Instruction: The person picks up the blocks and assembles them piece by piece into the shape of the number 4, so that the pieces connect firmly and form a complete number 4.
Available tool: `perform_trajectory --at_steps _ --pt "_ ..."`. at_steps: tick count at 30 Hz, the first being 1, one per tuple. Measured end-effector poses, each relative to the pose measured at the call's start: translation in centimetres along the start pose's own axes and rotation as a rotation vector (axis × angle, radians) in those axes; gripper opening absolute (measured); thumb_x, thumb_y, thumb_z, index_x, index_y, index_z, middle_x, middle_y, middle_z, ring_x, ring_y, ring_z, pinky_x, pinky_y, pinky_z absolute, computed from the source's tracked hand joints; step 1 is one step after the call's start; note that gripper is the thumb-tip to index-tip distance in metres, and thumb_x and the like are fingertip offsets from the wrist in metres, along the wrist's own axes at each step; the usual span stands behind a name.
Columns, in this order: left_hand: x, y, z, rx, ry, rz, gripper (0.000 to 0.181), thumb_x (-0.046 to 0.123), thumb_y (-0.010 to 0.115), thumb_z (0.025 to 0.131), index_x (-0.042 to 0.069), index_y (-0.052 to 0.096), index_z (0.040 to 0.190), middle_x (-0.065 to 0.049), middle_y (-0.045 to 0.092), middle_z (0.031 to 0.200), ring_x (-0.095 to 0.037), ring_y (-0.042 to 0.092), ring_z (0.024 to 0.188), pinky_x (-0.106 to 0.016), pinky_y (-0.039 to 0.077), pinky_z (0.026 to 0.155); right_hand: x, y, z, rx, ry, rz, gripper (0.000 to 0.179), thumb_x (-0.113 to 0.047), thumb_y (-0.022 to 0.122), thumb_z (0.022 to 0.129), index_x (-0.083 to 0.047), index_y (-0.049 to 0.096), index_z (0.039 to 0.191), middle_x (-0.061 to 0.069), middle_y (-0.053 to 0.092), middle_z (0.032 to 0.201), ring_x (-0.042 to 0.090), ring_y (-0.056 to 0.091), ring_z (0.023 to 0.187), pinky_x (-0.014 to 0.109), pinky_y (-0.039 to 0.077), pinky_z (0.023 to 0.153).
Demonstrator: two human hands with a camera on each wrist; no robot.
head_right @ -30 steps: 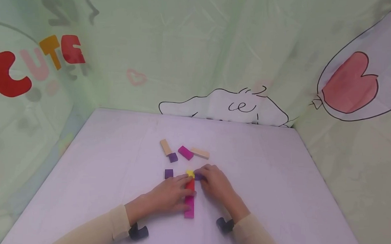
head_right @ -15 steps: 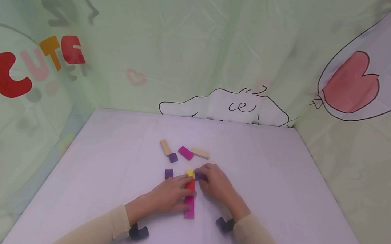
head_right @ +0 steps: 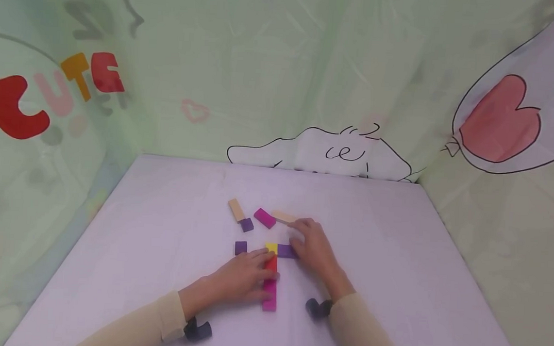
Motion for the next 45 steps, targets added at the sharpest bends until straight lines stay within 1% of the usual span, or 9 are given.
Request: perform_trajectory --at_steps 5,14,23,27,32,36,39,42,45 --pt "-0.1 0.1 -0.1 0.001 -0.008 0.002 0.05 0.056 0.065 0.096 0.037 0.063 0.142 -0.005 0.046 0.16 -0.027 0.038 0.152 -0.047 0.047 0.114 0.2 0.2 0.6 -0.021 0.031 -0.012 0.038 -0.016 0.076 0.093 -0.014 0.07 0.131 0.016 0.061 0.137 0.039 0.055 0.128 0.058 0.05 0.106" --pt "-0.2 0.0 0.0 0.014 0.007 0.017 0.048 0.056 0.064 0.097 0.036 0.063 0.141 -0.005 0.048 0.159 -0.027 0.04 0.151 -0.045 0.047 0.114 0.2 0.4 1.6 -0.042 0.052 -0.013 0.042 -0.016 0.074 0.094 -0.013 0.067 0.135 0.018 0.058 0.142 0.041 0.052 0.133 0.059 0.048 0.109" --pt "-0.1 0.0 -0.2 0.011 0.004 -0.001 0.048 0.055 0.064 0.098 0.036 0.063 0.141 -0.005 0.047 0.159 -0.027 0.039 0.151 -0.045 0.046 0.115 0.3 1.5 2.7 -0.103 0.093 0.004 0.044 -0.017 0.073 0.096 -0.014 0.064 0.139 0.016 0.056 0.146 0.039 0.051 0.136 0.058 0.047 0.111" --pt "0.0 0.0 -0.2 0.01 0.007 -0.005 0.047 0.055 0.064 0.098 0.036 0.064 0.141 -0.005 0.047 0.159 -0.027 0.039 0.151 -0.045 0.047 0.114 0.3 1.7 3.1 -0.124 0.104 0.002 0.044 -0.015 0.071 0.096 -0.013 0.063 0.14 0.017 0.056 0.147 0.039 0.052 0.135 0.058 0.047 0.11" --pt "0.0 0.0 0.0 0.025 0.012 -0.006 0.047 0.055 0.064 0.097 0.035 0.064 0.14 -0.006 0.048 0.159 -0.027 0.04 0.151 -0.046 0.047 0.114 0.3 1.7 3.9 -0.123 0.11 -0.018 0.044 -0.014 0.07 0.097 -0.012 0.063 0.14 0.018 0.056 0.148 0.04 0.052 0.135 0.059 0.046 0.111" --pt "0.0 0.0 0.1 0.034 0.019 -0.008 0.046 0.055 0.064 0.098 0.035 0.065 0.139 -0.006 0.049 0.158 -0.027 0.041 0.151 -0.045 0.047 0.114 0.6 1.9 4.4 -0.136 0.122 -0.037 0.043 -0.014 0.069 0.097 -0.013 0.064 0.14 0.018 0.056 0.148 0.041 0.052 0.135 0.059 0.046 0.111" --pt "0.1 0.0 0.1 0.029 0.022 -0.007 0.045 0.054 0.064 0.098 0.035 0.066 0.139 -0.006 0.049 0.158 -0.027 0.041 0.151 -0.044 0.046 0.114 0.8 2.2 4.5 -0.146 0.135 -0.037 0.043 -0.015 0.069 0.098 -0.014 0.064 0.14 0.018 0.056 0.148 0.04 0.052 0.136 0.059 0.046 0.111" --pt "0.1 0.1 0.1 0.024 0.021 -0.008 0.046 0.054 0.064 0.098 0.035 0.065 0.139 -0.006 0.049 0.158 -0.027 0.041 0.151 -0.044 0.046 0.115 0.8 2.4 4.7 -0.14 0.124 -0.034 0.042 -0.015 0.069 0.098 -0.014 0.064 0.14 0.017 0.058 0.146 0.04 0.053 0.134 0.058 0.047 0.11" --pt "-0.1 -0.1 0.1 0.027 0.011 -0.009 0.047 0.055 0.065 0.097 0.036 0.065 0.14 -0.005 0.049 0.158 -0.026 0.041 0.15 -0.045 0.047 0.114 0.4 2.3 5.1 -0.122 0.09 -0.027 0.042 -0.014 0.069 0.098 -0.013 0.064 0.139 0.018 0.059 0.144 0.04 0.055 0.132 0.058 0.048 0.109"
Point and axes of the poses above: each hand's wrist, its own z-axis towards the middle knuckle, its own y-axis out of the palm, x = y × z, the point moved 8 cm from there along z, towards the middle knuckle
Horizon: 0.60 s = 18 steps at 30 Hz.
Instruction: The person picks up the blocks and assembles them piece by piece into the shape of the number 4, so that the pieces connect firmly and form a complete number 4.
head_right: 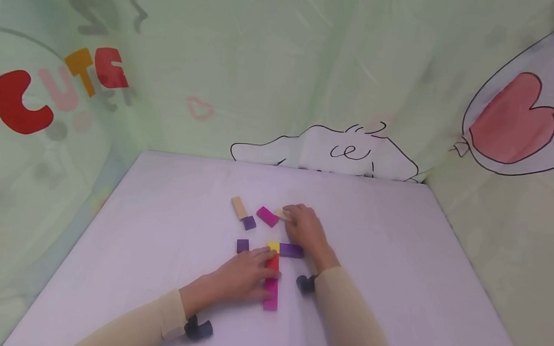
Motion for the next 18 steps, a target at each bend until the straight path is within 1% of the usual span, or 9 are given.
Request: perform_trajectory --at_steps 4,11,18 --pt "0.06 -0.15 -0.07 0.002 -0.002 -0.002 0.048 0.055 0.065 0.096 0.035 0.065 0.14 -0.005 0.049 0.158 -0.026 0.042 0.15 -0.046 0.048 0.113 -0.3 -0.18 0.0 0.008 -0.019 0.01 0.041 -0.012 0.069 0.097 -0.011 0.065 0.138 0.019 0.06 0.144 0.041 0.056 0.131 0.058 0.048 0.109" --pt "0.03 -0.12 -0.05 0.0 0.004 0.003 0.047 0.055 0.064 0.097 0.035 0.065 0.14 -0.006 0.049 0.158 -0.027 0.041 0.15 -0.046 0.048 0.113 -0.59 0.01 0.13 -0.02 0.019 0.007 0.043 -0.012 0.07 0.097 -0.012 0.064 0.139 0.019 0.06 0.144 0.04 0.056 0.131 0.057 0.048 0.11" --pt "-0.11 0.05 0.05 0.005 0.006 0.021 0.047 0.057 0.062 0.098 0.036 0.064 0.14 -0.006 0.048 0.159 -0.027 0.04 0.152 -0.046 0.047 0.113 -0.76 0.27 0.47 -0.021 0.02 -0.013 0.041 -0.011 0.069 0.097 -0.012 0.065 0.138 0.018 0.063 0.141 0.039 0.058 0.127 0.056 0.05 0.108"
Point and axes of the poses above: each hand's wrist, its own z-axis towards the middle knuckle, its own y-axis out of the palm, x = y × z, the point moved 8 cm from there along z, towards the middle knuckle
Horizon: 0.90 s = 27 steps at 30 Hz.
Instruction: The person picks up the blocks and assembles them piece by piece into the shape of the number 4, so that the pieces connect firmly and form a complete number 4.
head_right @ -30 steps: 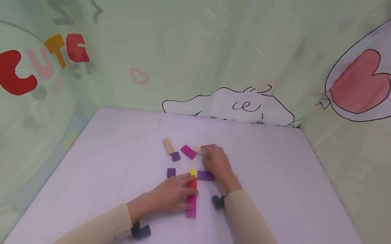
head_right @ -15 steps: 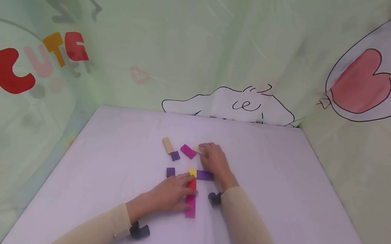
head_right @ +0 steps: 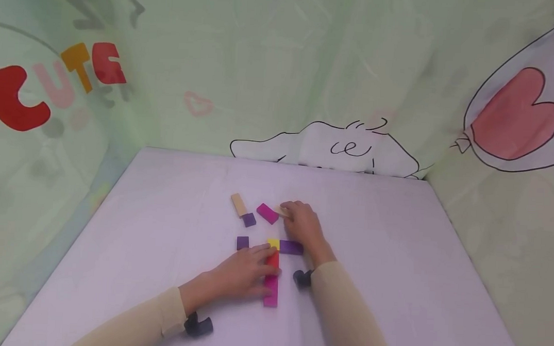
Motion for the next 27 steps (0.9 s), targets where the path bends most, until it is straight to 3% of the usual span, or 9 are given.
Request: perform_trajectory --at_steps 9,27 --pt "0.04 0.41 -0.12 -0.004 -0.002 -0.027 0.048 0.055 0.063 0.098 0.035 0.064 0.141 -0.006 0.047 0.16 -0.027 0.039 0.152 -0.046 0.046 0.114 0.25 0.27 0.02 -0.035 0.024 -0.003 0.038 -0.012 0.068 0.097 -0.011 0.068 0.135 0.019 0.063 0.14 0.04 0.058 0.129 0.058 0.05 0.107" --pt "-0.18 0.29 -0.03 0.02 0.005 -0.018 0.047 0.056 0.062 0.098 0.035 0.065 0.14 -0.007 0.048 0.159 -0.028 0.04 0.152 -0.046 0.046 0.114 0.31 0.22 0.42 -0.015 0.031 -0.01 0.036 -0.009 0.066 0.098 -0.01 0.068 0.134 0.018 0.064 0.138 0.039 0.06 0.126 0.057 0.051 0.105"
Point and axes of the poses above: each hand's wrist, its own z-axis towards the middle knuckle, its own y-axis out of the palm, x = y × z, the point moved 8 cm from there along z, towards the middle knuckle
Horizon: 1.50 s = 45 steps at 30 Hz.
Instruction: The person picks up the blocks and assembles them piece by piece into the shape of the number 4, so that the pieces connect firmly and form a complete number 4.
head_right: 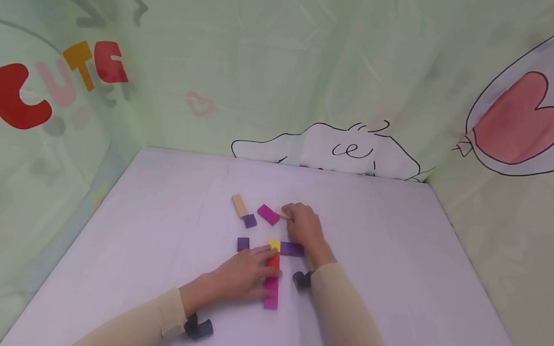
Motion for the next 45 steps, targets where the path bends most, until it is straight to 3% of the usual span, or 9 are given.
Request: perform_trajectory --at_steps 31,45 --pt "0.17 -0.28 -0.18 -0.004 -0.004 -0.001 0.046 0.055 0.064 0.098 0.035 0.065 0.14 -0.006 0.049 0.158 -0.028 0.041 0.151 -0.045 0.047 0.114 0.02 0.3 -0.23 0.043 0.009 -0.006 0.037 -0.009 0.068 0.096 -0.011 0.068 0.133 0.016 0.069 0.128 0.035 0.064 0.115 0.053 0.054 0.1" --pt "0.21 -0.23 -0.06 0.004 -0.001 0.008 0.046 0.055 0.063 0.098 0.035 0.065 0.139 -0.006 0.049 0.157 -0.027 0.04 0.151 -0.045 0.046 0.114 0.05 -0.15 -0.58 0.065 0.02 0.01 0.04 -0.009 0.066 0.098 -0.009 0.065 0.137 0.018 0.069 0.129 0.036 0.065 0.117 0.054 0.052 0.105"
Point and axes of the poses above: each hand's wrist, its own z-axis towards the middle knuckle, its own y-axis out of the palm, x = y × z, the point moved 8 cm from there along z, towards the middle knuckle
